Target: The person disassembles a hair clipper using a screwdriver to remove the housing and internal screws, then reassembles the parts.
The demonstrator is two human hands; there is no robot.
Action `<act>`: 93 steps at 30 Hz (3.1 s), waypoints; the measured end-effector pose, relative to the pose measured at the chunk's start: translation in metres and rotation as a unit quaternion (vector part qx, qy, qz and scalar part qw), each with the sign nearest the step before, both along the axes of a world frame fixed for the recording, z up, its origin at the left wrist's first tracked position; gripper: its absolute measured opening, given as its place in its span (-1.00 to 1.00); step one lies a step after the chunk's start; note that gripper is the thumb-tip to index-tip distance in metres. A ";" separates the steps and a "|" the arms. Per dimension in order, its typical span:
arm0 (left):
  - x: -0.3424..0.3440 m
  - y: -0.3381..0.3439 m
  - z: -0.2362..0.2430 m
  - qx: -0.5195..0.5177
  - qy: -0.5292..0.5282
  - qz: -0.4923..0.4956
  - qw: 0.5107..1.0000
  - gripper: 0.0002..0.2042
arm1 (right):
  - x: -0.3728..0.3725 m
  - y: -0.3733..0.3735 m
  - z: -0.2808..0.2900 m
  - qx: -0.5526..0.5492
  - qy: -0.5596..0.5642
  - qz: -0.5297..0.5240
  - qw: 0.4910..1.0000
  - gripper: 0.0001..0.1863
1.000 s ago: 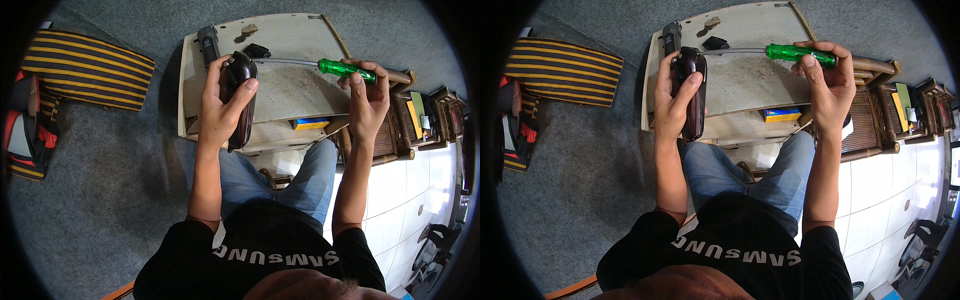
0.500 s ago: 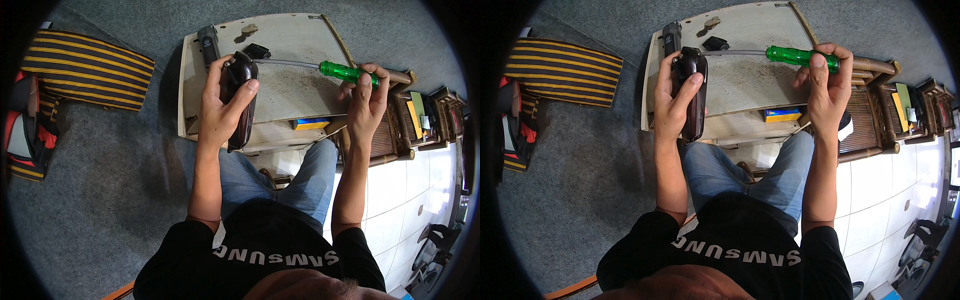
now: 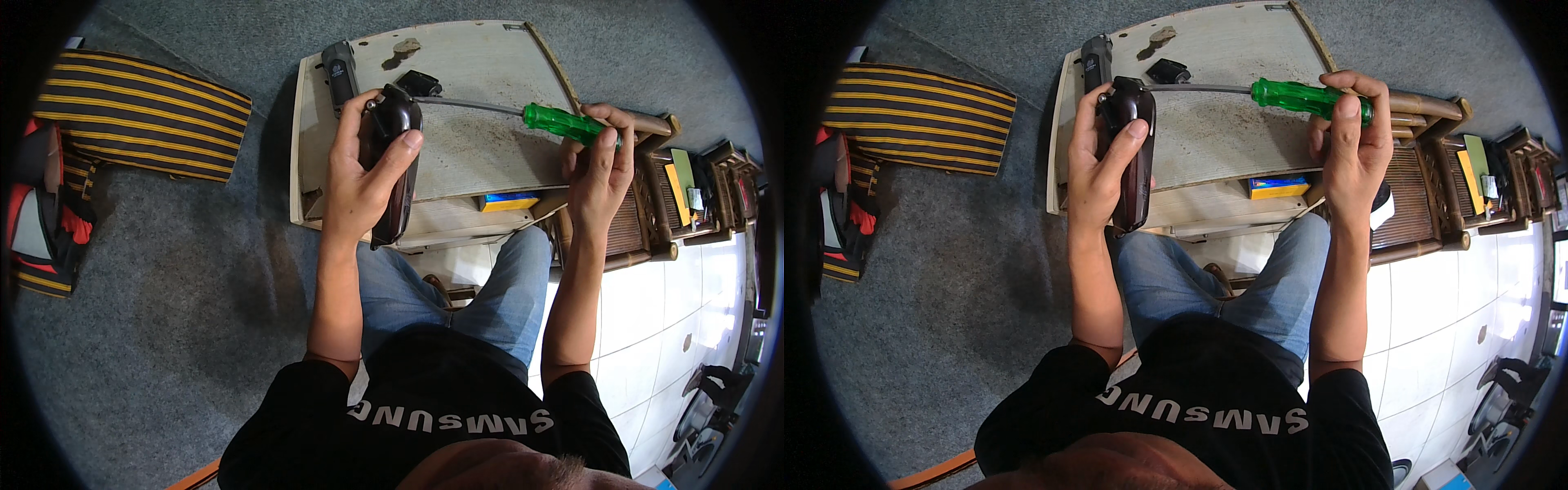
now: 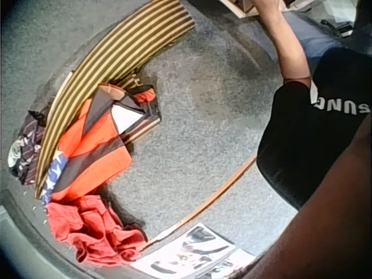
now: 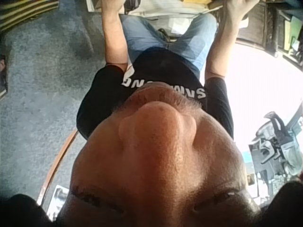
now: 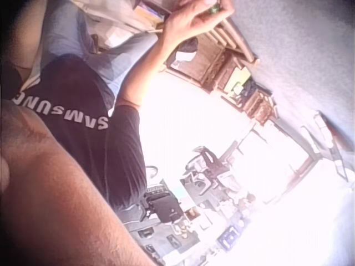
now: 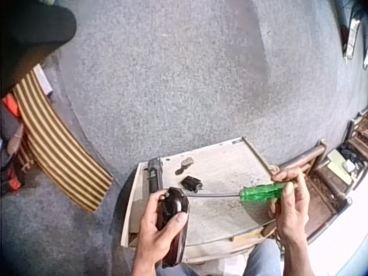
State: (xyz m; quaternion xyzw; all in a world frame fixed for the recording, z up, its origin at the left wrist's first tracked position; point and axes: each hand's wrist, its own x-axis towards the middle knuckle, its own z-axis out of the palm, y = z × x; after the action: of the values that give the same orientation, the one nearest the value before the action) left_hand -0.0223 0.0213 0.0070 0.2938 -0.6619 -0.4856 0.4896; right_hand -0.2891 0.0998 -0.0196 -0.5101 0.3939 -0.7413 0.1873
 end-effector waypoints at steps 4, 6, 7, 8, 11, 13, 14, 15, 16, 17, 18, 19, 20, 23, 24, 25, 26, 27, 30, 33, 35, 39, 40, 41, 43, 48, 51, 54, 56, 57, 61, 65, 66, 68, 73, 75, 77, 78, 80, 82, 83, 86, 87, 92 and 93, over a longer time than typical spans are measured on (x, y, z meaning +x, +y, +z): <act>-0.001 -0.001 -0.001 -0.008 0.002 -0.003 1.000 -0.60 | 0.018 -0.004 0.012 -0.020 -0.109 0.010 0.994 -0.67; 0.000 -0.001 0.000 -0.008 0.001 -0.005 1.000 -0.60 | 0.008 -0.004 0.005 -0.013 -0.060 0.001 0.998 -0.66; 0.000 -0.001 0.000 -0.006 0.000 -0.004 1.000 -0.60 | 0.003 -0.004 0.002 -0.007 -0.011 -0.007 1.000 -0.65; 0.000 0.000 0.000 -0.004 -0.001 -0.003 1.000 -0.60 | 0.003 -0.004 0.001 -0.006 -0.011 -0.008 1.000 -0.66; -0.001 -0.001 -0.001 -0.009 -0.001 -0.001 1.000 -0.60 | 0.006 -0.003 0.003 -0.009 -0.048 0.009 0.999 -0.67; -0.001 -0.001 -0.001 -0.010 -0.002 -0.001 1.000 -0.60 | 0.013 -0.002 0.010 -0.021 -0.120 0.045 0.991 -0.69; -0.001 0.000 0.000 -0.009 -0.003 -0.001 1.000 -0.60 | 0.010 -0.002 0.008 -0.007 -0.086 0.031 0.996 -0.68; -0.001 0.000 0.001 -0.007 -0.005 -0.001 1.000 -0.60 | 0.004 -0.002 0.003 0.007 -0.051 0.017 0.999 -0.66; -0.001 0.000 0.001 -0.004 0.000 -0.002 1.000 -0.59 | 0.001 -0.002 0.001 0.021 -0.016 0.003 1.000 -0.64; -0.001 0.000 0.001 -0.001 0.005 -0.004 1.000 -0.59 | 0.001 -0.002 0.000 0.018 -0.013 -0.002 1.000 -0.65; -0.002 0.000 0.001 0.002 0.009 -0.006 1.000 -0.59 | 0.003 -0.002 0.000 0.014 -0.010 -0.007 1.000 -0.66; -0.002 0.000 0.000 0.000 0.008 -0.006 1.000 -0.59 | 0.004 -0.002 0.000 0.011 -0.007 -0.013 1.000 -0.67; -0.002 -0.001 0.000 -0.003 0.006 -0.006 1.000 -0.58 | 0.004 -0.002 0.000 0.007 -0.018 -0.003 1.000 -0.65; -0.001 0.000 -0.001 -0.005 0.005 -0.005 1.000 -0.58 | 0.007 -0.002 0.003 -0.002 -0.052 0.017 0.999 -0.60; -0.002 0.000 -0.001 -0.005 0.005 -0.004 1.000 -0.58 | 0.010 -0.002 0.007 -0.003 -0.064 0.019 0.998 -0.60; -0.001 0.000 -0.001 -0.003 0.000 -0.004 1.000 -0.58 | 0.012 -0.002 0.008 -0.004 -0.077 0.021 0.997 -0.60; 0.000 -0.001 -0.001 -0.001 -0.005 -0.003 1.000 -0.58 | 0.009 -0.001 0.007 0.016 -0.049 0.008 0.999 -0.61; 0.001 -0.001 -0.001 0.001 -0.011 -0.003 1.000 -0.58 | 0.003 0.000 0.004 0.037 -0.022 -0.005 0.999 -0.62; 0.000 -0.002 0.001 -0.001 -0.004 -0.003 1.000 -0.58 | 0.000 0.000 0.000 0.042 0.000 -0.004 0.999 -0.65; -0.001 0.000 0.000 0.002 0.002 -0.006 1.000 -0.59 | 0.019 -0.003 0.013 -0.007 -0.072 -0.013 0.997 -0.68; -0.001 0.000 0.001 -0.002 -0.002 -0.007 1.000 -0.59 | 0.027 -0.003 0.018 -0.029 -0.136 -0.014 0.990 -0.68; 0.000 -0.005 -0.005 -0.042 -0.025 -0.003 0.999 -0.53 | 0.010 -0.002 0.006 0.014 -0.091 -0.005 0.996 -0.66; 0.000 -0.005 -0.004 -0.026 -0.016 -0.002 1.000 -0.55 | 0.001 -0.001 -0.001 0.037 -0.038 -0.008 0.999 -0.64; 0.000 -0.002 -0.002 -0.010 -0.007 -0.002 1.000 -0.58 | -0.001 -0.002 -0.005 0.033 -0.034 -0.005 0.999 -0.65; -0.001 0.000 0.001 0.009 0.004 -0.006 1.000 -0.60 | -0.004 -0.003 -0.008 0.025 -0.026 0.000 0.999 -0.66; -0.001 0.000 0.000 -0.007 -0.002 0.000 1.000 -0.60 | 0.021 -0.002 0.016 -0.006 -0.156 0.030 0.987 -0.70; -0.001 0.001 0.000 0.002 0.007 0.001 1.000 -0.60 | 0.010 -0.002 0.009 0.014 -0.075 0.015 0.997 -0.67; -0.001 0.002 0.002 0.014 0.009 -0.004 1.000 -0.61 | 0.003 -0.004 0.000 0.006 -0.019 0.006 1.000 -0.64; -0.001 0.000 0.001 0.006 0.000 -0.001 1.000 -0.61 | 0.004 -0.004 -0.001 0.005 -0.022 0.005 1.000 -0.64; 0.000 -0.001 0.000 0.002 -0.004 0.000 1.000 -0.61 | 0.005 -0.003 0.000 0.011 -0.027 0.004 1.000 -0.65; 0.000 -0.001 -0.001 -0.004 -0.001 -0.001 1.000 -0.61 | 0.016 -0.004 0.012 0.004 -0.118 0.024 0.993 -0.69; -0.001 -0.001 0.000 0.002 0.002 -0.001 1.000 -0.61 | 0.016 -0.002 0.013 0.017 -0.129 0.040 0.991 -0.73; 0.000 -0.001 0.000 0.003 0.002 0.000 1.000 -0.61 | 0.014 -0.001 0.013 0.029 -0.091 0.025 0.995 -0.73; -0.001 0.000 0.000 0.006 0.005 -0.001 1.000 -0.61 | 0.011 0.000 0.011 0.036 -0.052 0.010 0.998 -0.73; 0.000 0.000 0.001 0.009 -0.002 0.002 1.000 -0.61 | 0.012 -0.003 0.008 -0.001 -0.079 0.020 0.997 -0.68; 0.000 -0.001 0.000 0.006 0.000 0.001 1.000 -0.61 | 0.009 -0.004 0.005 -0.004 -0.078 0.025 0.997 -0.67; -0.001 0.000 0.001 0.005 0.007 0.002 1.000 -0.61 | 0.008 -0.003 0.005 -0.002 -0.069 0.021 0.997 -0.65; -0.002 0.001 0.001 0.005 0.010 0.003 1.000 -0.61 | 0.008 -0.002 0.005 0.002 -0.061 0.016 0.998 -0.64; -0.001 0.001 0.001 0.002 0.004 0.004 1.000 -0.62 | 0.009 0.000 0.006 0.012 -0.055 0.004 0.998 -0.61; 0.000 0.000 0.001 0.002 -0.001 0.004 1.000 -0.62 | 0.009 0.001 0.006 0.025 -0.059 -0.007 0.998 -0.57; 0.000 0.000 0.002 0.003 -0.002 0.004 1.000 -0.62 | 0.008 0.002 0.005 0.031 -0.043 -0.015 0.998 -0.57; 0.000 0.000 0.002 0.004 -0.002 0.005 1.000 -0.62 | 0.003 0.003 0.000 0.047 -0.012 -0.031 0.998 -0.52; 0.000 0.000 0.002 0.003 -0.001 0.005 1.000 -0.62 | 0.003 0.003 0.000 0.050 -0.013 -0.029 0.998 -0.50; 0.000 0.001 0.001 0.012 0.004 0.002 1.000 -0.61 | 0.004 0.006 0.000 0.078 0.000 -0.038 0.996 -0.42; 0.000 0.000 0.001 0.013 0.002 0.002 1.000 -0.61 | 0.003 0.006 -0.001 0.084 -0.006 -0.038 0.996 -0.40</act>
State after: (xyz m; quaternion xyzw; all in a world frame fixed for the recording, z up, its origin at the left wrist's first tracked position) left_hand -0.0222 0.0217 0.0081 0.3002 -0.6542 -0.4937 0.4881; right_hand -0.2863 0.1060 -0.0208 -0.4732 0.4727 -0.7150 0.2035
